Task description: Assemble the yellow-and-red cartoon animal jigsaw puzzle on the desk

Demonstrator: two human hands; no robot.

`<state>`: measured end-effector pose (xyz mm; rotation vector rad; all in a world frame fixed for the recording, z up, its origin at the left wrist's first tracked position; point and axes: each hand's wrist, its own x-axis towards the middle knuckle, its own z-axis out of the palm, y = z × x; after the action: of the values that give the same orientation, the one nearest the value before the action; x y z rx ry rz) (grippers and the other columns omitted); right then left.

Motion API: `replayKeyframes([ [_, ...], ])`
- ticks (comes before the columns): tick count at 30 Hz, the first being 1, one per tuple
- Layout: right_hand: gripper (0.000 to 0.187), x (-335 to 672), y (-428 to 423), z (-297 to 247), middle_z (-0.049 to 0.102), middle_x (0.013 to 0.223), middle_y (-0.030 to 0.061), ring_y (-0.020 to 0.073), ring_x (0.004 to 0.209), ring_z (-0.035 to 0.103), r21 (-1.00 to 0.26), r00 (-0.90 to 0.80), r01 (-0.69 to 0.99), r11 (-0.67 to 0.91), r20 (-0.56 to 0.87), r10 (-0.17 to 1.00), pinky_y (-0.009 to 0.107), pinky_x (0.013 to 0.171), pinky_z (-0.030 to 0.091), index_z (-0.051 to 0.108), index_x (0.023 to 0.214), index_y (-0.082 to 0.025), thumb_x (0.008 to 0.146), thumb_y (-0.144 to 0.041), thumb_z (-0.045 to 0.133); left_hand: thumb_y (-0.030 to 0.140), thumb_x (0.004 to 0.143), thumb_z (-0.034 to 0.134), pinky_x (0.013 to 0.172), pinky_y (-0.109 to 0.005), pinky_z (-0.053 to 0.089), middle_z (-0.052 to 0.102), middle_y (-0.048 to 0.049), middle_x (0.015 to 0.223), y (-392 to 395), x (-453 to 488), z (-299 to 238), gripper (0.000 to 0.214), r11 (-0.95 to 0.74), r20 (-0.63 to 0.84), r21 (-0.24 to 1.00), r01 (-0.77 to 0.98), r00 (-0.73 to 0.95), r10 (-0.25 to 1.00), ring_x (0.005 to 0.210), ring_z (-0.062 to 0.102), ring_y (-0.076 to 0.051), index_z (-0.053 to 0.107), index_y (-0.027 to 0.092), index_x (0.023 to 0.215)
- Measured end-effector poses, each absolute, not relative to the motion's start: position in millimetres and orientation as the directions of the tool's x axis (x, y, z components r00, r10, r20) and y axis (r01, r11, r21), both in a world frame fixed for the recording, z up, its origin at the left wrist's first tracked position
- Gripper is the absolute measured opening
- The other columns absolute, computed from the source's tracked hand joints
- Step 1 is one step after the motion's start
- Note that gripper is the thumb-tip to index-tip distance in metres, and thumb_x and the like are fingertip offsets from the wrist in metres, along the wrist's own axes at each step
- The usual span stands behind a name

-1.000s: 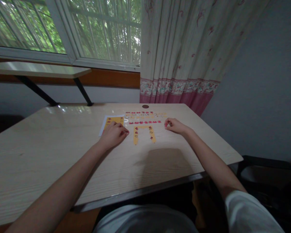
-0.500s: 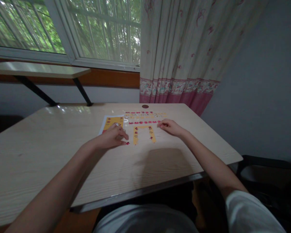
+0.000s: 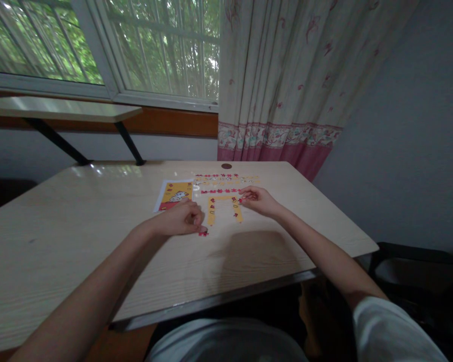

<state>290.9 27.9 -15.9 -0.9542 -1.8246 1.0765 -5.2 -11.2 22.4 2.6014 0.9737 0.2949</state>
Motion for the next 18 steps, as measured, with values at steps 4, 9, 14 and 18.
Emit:
replayKeyframes([
  [4, 0.031, 277.6, 19.9, -16.7, 0.064, 0.075, 0.0005, 0.0103, 0.066, 0.06, -0.943, -0.351, 0.095, 0.318, 0.267, 0.897, 0.025, 0.065, 0.049, 0.059, 0.087, -0.017, 0.064, -0.031, 0.075, 0.044, 0.08, 0.051, 0.071, -0.03, 0.041, 0.063, -0.0032, 0.071, -17.5, 12.7, 19.5, 0.032, -0.591, 0.22, 0.568, 0.574, 0.586, 0.78, 0.071, 0.055, -0.017, 0.065, 0.017, 0.074],
  [9, 0.031, 255.7, 3.3, -18.6, 0.065, 0.068, -0.001, 0.0109, 0.06, 0.06, -0.945, -0.365, 0.067, 0.32, 0.276, 0.889, 0.026, 0.06, 0.05, 0.06, 0.088, -0.018, 0.066, -0.036, 0.074, 0.038, 0.079, 0.055, 0.064, -0.029, 0.043, 0.065, -0.0043, 0.075, -17.0, 35.7, 1.9, 0.026, -0.462, 0.274, 0.725, 0.511, 0.402, 0.874, 0.069, 0.055, -0.015, 0.069, 0.017, 0.081],
  [14, 0.024, 242.6, -9.7, -14.2, 0.065, 0.073, 0.0002, 0.0113, 0.066, 0.06, -0.918, -0.317, 0.088, 0.386, 0.342, 0.885, 0.027, 0.064, 0.05, 0.064, 0.085, -0.019, 0.067, -0.035, 0.073, 0.035, 0.075, 0.059, 0.053, -0.025, 0.042, 0.063, -0.0015, 0.067, -15.2, 44.3, -9.9, 0.021, -0.376, 0.253, 0.825, 0.423, 0.319, 0.913, 0.059, 0.053, -0.012, 0.069, 0.017, 0.076],
  [18, 0.022, 242.3, -12.5, -12.9, 0.065, 0.079, 0.0012, 0.0129, 0.073, 0.06, -0.895, -0.298, 0.121, 0.429, 0.38, 0.876, 0.029, 0.07, 0.05, 0.066, 0.085, -0.02, 0.069, -0.034, 0.072, 0.035, 0.075, 0.059, 0.049, -0.025, 0.041, 0.062, -0.0013, 0.066, -18.6, 46.5, -8.4, 0.02, -0.361, 0.26, 0.854, 0.375, 0.293, 0.92, 0.058, 0.052, -0.013, 0.068, 0.017, 0.076],
])
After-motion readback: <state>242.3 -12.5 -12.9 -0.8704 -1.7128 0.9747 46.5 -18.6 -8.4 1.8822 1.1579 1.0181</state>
